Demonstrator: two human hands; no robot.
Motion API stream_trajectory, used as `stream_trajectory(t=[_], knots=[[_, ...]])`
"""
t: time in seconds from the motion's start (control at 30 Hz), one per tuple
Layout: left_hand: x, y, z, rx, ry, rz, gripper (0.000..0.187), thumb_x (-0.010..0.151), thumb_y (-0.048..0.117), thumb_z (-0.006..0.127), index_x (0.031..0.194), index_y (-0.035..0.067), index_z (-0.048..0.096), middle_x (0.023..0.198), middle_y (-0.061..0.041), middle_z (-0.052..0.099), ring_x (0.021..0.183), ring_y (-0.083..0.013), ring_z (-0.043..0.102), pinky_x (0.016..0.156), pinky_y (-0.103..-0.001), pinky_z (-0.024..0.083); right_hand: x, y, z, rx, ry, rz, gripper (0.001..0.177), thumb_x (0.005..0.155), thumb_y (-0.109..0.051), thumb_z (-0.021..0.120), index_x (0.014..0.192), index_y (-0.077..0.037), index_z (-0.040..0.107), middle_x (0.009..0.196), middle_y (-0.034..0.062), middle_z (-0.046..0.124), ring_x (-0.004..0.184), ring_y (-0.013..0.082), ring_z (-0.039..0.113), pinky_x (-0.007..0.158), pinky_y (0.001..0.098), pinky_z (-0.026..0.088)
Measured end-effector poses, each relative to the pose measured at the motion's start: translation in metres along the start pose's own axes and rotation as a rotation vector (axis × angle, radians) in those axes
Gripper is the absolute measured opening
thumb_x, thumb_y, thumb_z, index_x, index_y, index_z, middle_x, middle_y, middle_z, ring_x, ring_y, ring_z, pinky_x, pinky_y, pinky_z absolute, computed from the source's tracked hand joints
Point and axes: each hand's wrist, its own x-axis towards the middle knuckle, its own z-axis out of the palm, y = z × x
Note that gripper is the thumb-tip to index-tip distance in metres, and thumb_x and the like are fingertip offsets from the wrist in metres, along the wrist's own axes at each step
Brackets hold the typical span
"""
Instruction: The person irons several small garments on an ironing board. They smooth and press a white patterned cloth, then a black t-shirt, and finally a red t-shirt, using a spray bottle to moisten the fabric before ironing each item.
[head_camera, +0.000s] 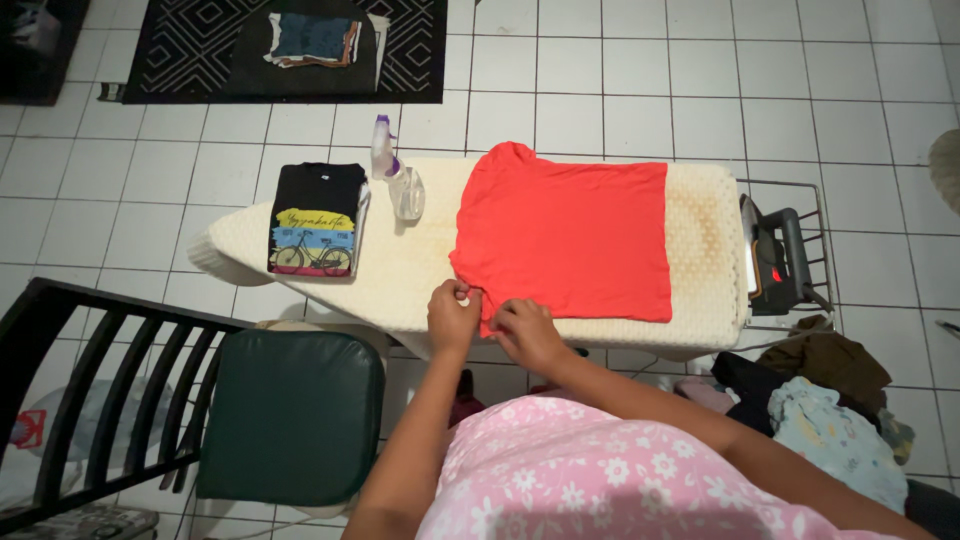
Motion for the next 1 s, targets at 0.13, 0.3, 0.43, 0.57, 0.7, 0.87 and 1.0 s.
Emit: stream_trajectory(t=[0.13, 0.3, 0.43, 0.57, 0.7, 0.87, 1.0], knots=[[0.005, -0.022, 0.014, 0.041, -0.048, -0.059, 0.017, 0.086, 0.02, 0.074, 0.087, 0.004, 0.069, 0.085, -0.014, 0.071, 0.081, -0.0341, 0.069, 0.073, -0.044, 0.054, 0.0, 0.005, -0.011, 0.158, -0.014, -0.052, 0.014, 0.074, -0.018, 0.085, 0.08, -0.012, 0.073, 0.096, 0.0041, 0.069, 0.093, 0.0285, 0.063, 0.081, 0.0436, 0.05], [0.026, -0.091, 0.033, -0.371, -0.163, -0.181, 0.014, 0.095, 0.017, 0.07, 0.099, 0.007, 0.062, 0.084, -0.012, 0.065, 0.065, -0.024, 0.065, 0.055, -0.038, 0.05, -0.008, 0.011, -0.017, 0.291, 0.012, -0.007, 0.011, 0.08, -0.006, 0.08, 0.088, -0.009, 0.073, 0.09, 0.0042, 0.069, 0.089, 0.0254, 0.067, 0.079, 0.0383, 0.053], [0.042, -0.131, 0.031, -0.538, -0.397, -0.367, 0.015, 0.097, 0.018, 0.066, 0.103, 0.006, 0.06, 0.084, -0.008, 0.07, 0.064, -0.014, 0.071, 0.051, -0.027, 0.057, -0.014, 0.011, -0.019, 0.165, -0.001, -0.173, 0.015, 0.08, -0.001, 0.075, 0.092, -0.009, 0.071, 0.091, 0.0052, 0.066, 0.091, 0.027, 0.065, 0.084, 0.0412, 0.05], [0.04, -0.108, 0.034, -0.375, -0.167, -0.27, 0.016, 0.091, 0.015, 0.068, 0.1, 0.002, 0.065, 0.085, -0.013, 0.073, 0.069, -0.0199, 0.071, 0.06, -0.035, 0.058, -0.011, 0.01, -0.016, 0.037, -0.048, -0.43, 0.02, 0.074, -0.001, 0.072, 0.093, -0.009, 0.07, 0.093, 0.0065, 0.063, 0.091, 0.029, 0.061, 0.089, 0.045, 0.048], [0.038, -0.06, 0.026, -0.116, 0.006, -0.071, 0.027, 0.087, 0.025, 0.079, 0.092, 0.0, 0.069, 0.08, -0.015, 0.075, 0.073, -0.0243, 0.073, 0.071, -0.037, 0.056, -0.01, 0.012, -0.009, -0.045, -0.128, -0.522, 0.019, 0.075, -0.002, 0.069, 0.092, -0.01, 0.07, 0.092, 0.0055, 0.06, 0.092, 0.0266, 0.061, 0.096, 0.0465, 0.047], [0.062, -0.047, 0.017, -0.171, -0.081, -0.172, 0.025, 0.092, 0.025, 0.075, 0.091, 0.001, 0.069, 0.074, -0.011, 0.073, 0.063, -0.0215, 0.071, 0.062, -0.036, 0.056, -0.007, 0.007, -0.016, 0.081, -0.193, -0.323, 0.022, 0.07, 0.004, 0.068, 0.088, -0.007, 0.067, 0.093, 0.0097, 0.062, 0.09, 0.0341, 0.062, 0.08, 0.046, 0.05], [0.068, -0.054, 0.019, -0.433, -0.225, -0.373, 0.024, 0.093, 0.023, 0.073, 0.096, 0.001, 0.062, 0.07, -0.01, 0.065, 0.054, -0.0171, 0.065, 0.048, -0.033, 0.056, 0.001, -0.008, -0.026, 0.22, -0.097, -0.157, 0.022, 0.081, 0.006, 0.066, 0.1, -0.005, 0.063, 0.093, 0.0122, 0.061, 0.089, 0.0371, 0.063, 0.076, 0.0455, 0.052]])
